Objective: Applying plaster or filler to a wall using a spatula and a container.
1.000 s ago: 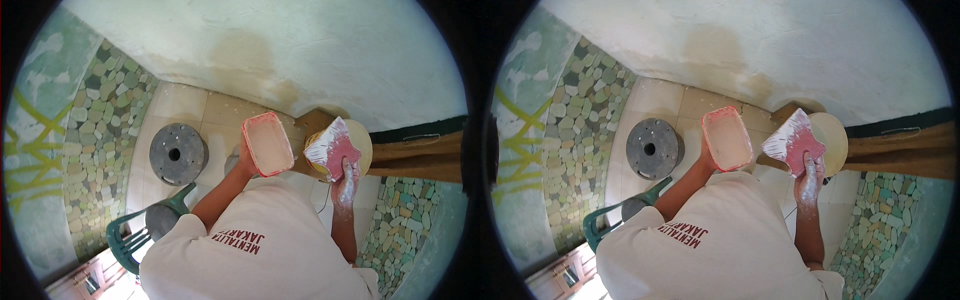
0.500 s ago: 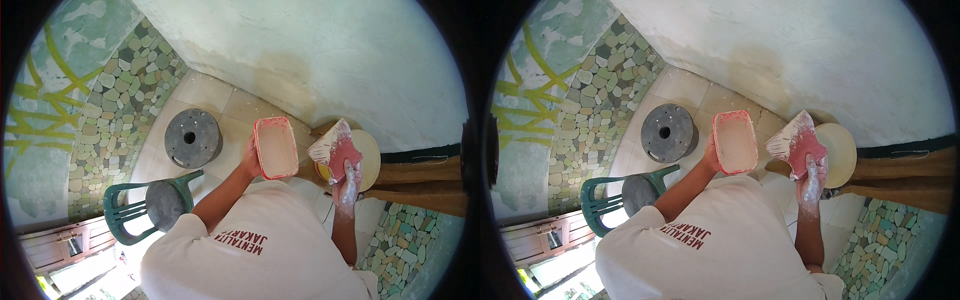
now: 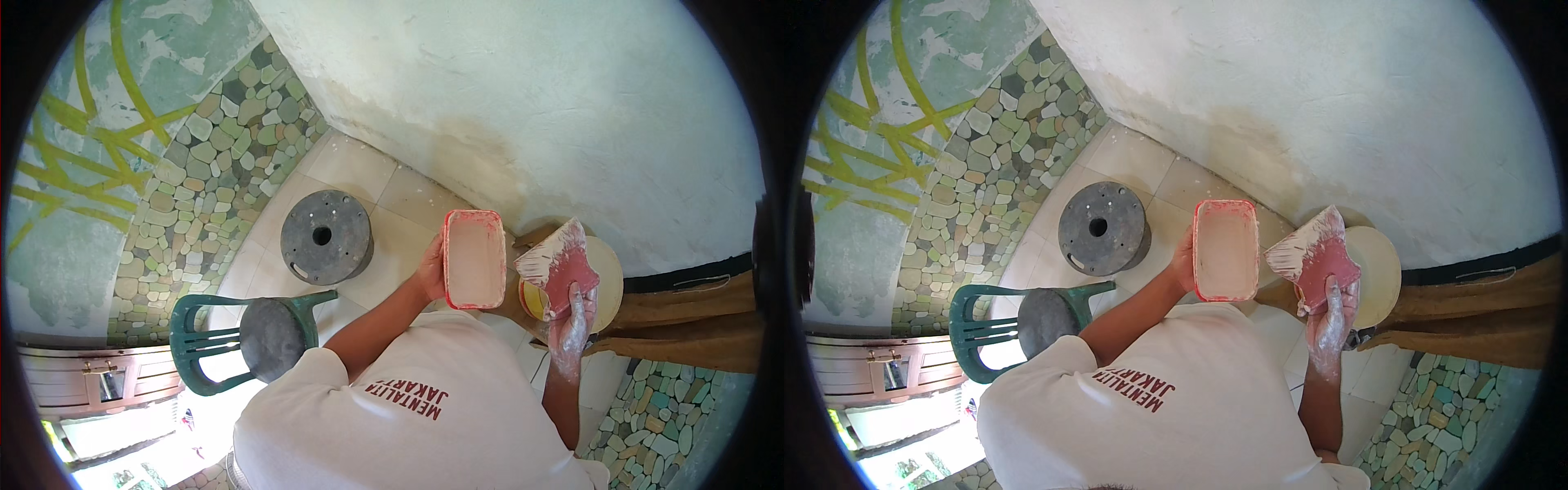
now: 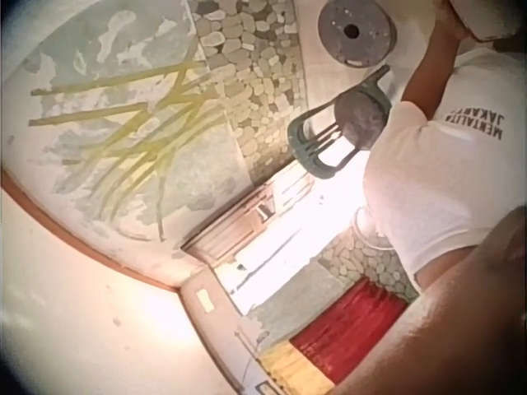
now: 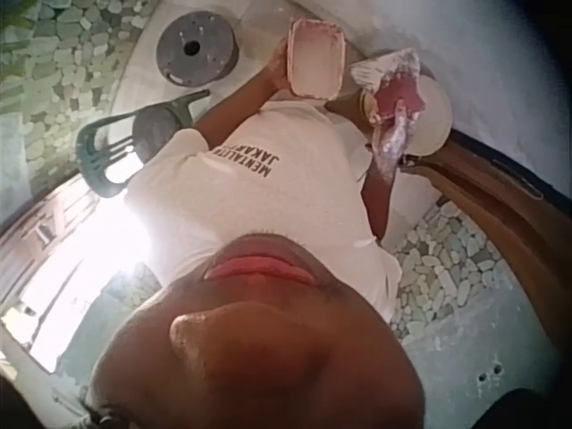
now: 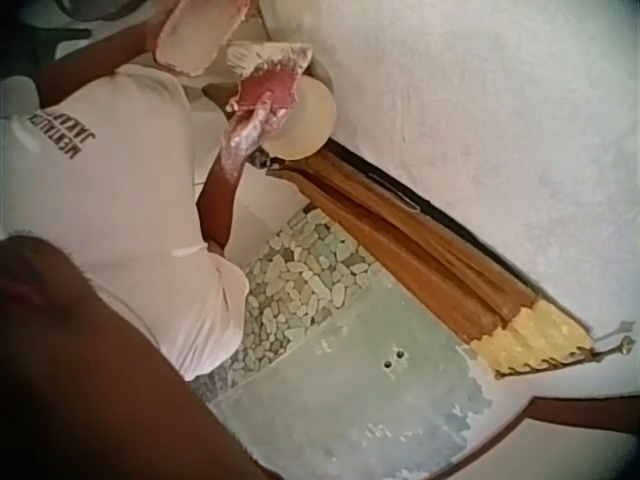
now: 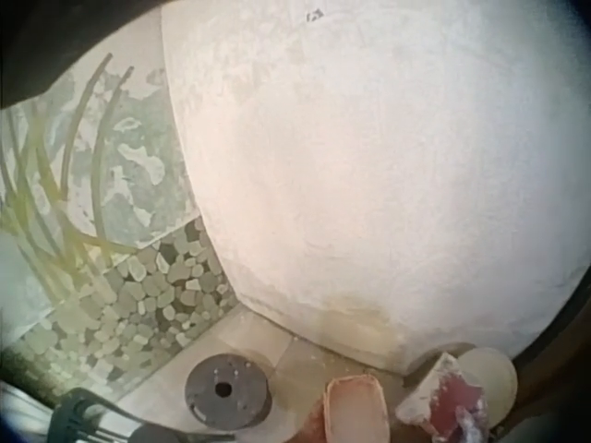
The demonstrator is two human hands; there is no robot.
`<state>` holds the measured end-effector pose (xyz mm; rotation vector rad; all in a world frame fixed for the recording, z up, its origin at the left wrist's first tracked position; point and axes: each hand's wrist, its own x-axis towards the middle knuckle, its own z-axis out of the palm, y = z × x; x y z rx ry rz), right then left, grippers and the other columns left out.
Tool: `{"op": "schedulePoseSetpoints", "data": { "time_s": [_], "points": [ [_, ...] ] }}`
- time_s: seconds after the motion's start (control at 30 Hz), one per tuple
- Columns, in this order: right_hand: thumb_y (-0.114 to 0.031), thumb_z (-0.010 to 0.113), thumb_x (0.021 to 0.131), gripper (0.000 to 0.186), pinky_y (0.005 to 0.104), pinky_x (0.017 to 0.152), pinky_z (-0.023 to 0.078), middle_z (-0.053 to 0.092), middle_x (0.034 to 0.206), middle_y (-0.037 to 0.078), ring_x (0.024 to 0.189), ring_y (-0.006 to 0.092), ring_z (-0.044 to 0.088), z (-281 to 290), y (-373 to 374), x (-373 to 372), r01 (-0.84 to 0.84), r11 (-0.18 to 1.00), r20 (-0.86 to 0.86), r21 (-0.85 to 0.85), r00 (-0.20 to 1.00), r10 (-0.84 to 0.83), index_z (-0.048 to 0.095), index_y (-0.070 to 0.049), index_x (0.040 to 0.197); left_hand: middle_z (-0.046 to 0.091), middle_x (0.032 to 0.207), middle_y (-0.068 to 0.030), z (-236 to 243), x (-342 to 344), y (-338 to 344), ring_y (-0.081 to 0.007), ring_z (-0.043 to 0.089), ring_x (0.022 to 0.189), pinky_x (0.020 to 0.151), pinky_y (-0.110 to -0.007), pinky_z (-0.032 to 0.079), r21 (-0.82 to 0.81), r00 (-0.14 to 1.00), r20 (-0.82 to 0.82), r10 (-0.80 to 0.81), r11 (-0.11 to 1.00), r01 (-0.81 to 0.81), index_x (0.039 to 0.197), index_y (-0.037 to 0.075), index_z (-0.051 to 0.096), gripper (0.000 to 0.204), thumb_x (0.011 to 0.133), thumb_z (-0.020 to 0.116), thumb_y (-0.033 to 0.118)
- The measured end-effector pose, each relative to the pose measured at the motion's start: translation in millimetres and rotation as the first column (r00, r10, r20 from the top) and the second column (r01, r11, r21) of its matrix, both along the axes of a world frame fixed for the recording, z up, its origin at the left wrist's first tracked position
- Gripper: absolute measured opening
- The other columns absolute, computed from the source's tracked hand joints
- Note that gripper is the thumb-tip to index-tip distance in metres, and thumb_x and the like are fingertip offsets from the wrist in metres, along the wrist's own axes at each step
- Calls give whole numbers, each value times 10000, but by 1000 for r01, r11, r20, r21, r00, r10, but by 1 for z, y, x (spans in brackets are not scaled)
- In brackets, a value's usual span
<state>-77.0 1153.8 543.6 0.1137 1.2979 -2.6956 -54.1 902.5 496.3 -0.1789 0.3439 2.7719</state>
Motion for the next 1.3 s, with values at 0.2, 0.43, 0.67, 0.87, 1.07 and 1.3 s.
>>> {"op": "schedulePoseSetpoints", "data": {
  "time_s": [0.2, 0.43, 0.67, 0.87, 1.07, 1.3],
  "points": [
    [-33, 566, 875, 386, 340, 919, 465, 563, 1190, 101, 1072, 199, 559, 6, 6, 5, -32, 999, 35, -33, 999, 33, 459, -23, 1246, 440, 1375, -71, 5, -2, 3, -294, 465, 1216, 1012, -517, 372, 56, 1000, -15, -15, 998, 16, 1385, 173, 376, 611, 908, 365, 554],
    [18, 556, 862, 386, 312, 887, 470, 578, 1143, 101, 1032, 159, 562, 29, -11, 13, -213, 957, -54, 195, 972, 227, 459, -7, 1234, 397, 1407, -70, 16, 10, 8, -265, 419, 1260, 1050, -473, 337, -147, 959, -209, 194, 963, -227, 1402, 149, 335, 789, 852, 271, 712],
    [-16, 550, 891, 303, 252, 674, 511, 633, 969, 116, 777, 122, 613, 75, -65, 17, -218, 776, -318, 592, 821, 474, 498, 13, 1189, 406, 1389, -57, 33, 18, -40, -244, 410, 1258, 1049, -428, 328, -409, 862, -353, 365, 768, -493, 1393, 131, 336, 816, 851, 224, 731],
    [-16, 538, 894, 292, 253, 618, 531, 654, 939, 135, 729, 121, 629, 108, -126, 26, -81, 557, -415, 826, 582, 699, 510, 9, 1183, 434, 1350, -62, 25, 45, -98, -241, 431, 1222, 1033, -413, 338, -488, 744, -363, 561, 566, -665, 1367, 113, 362, 830, 846, 215, 741],
    [-16, 556, 877, 276, 274, 629, 519, 649, 971, 174, 700, 203, 656, 120, -213, 35, 53, 610, -573, 791, 415, 707, 538, 10, 1152, 432, 1346, -69, 27, 77, -172, -247, 423, 1221, 1036, -413, 330, -304, 676, -234, 698, 608, -733, 1363, 105, 363, 840, 838, 234, 747],
    [44, 557, 863, 283, 261, 597, 499, 646, 995, 173, 739, 173, 647, 118, -307, 46, -88, 674, -580, 734, 436, 688, 535, 45, 1145, 431, 1340, -77, 35, 100, -252, -253, 414, 1220, 1040, -414, 321, -117, 644, -137, 753, 634, -765, 1359, 95, 364, 853, 828, 257, 754]
  ]
}}
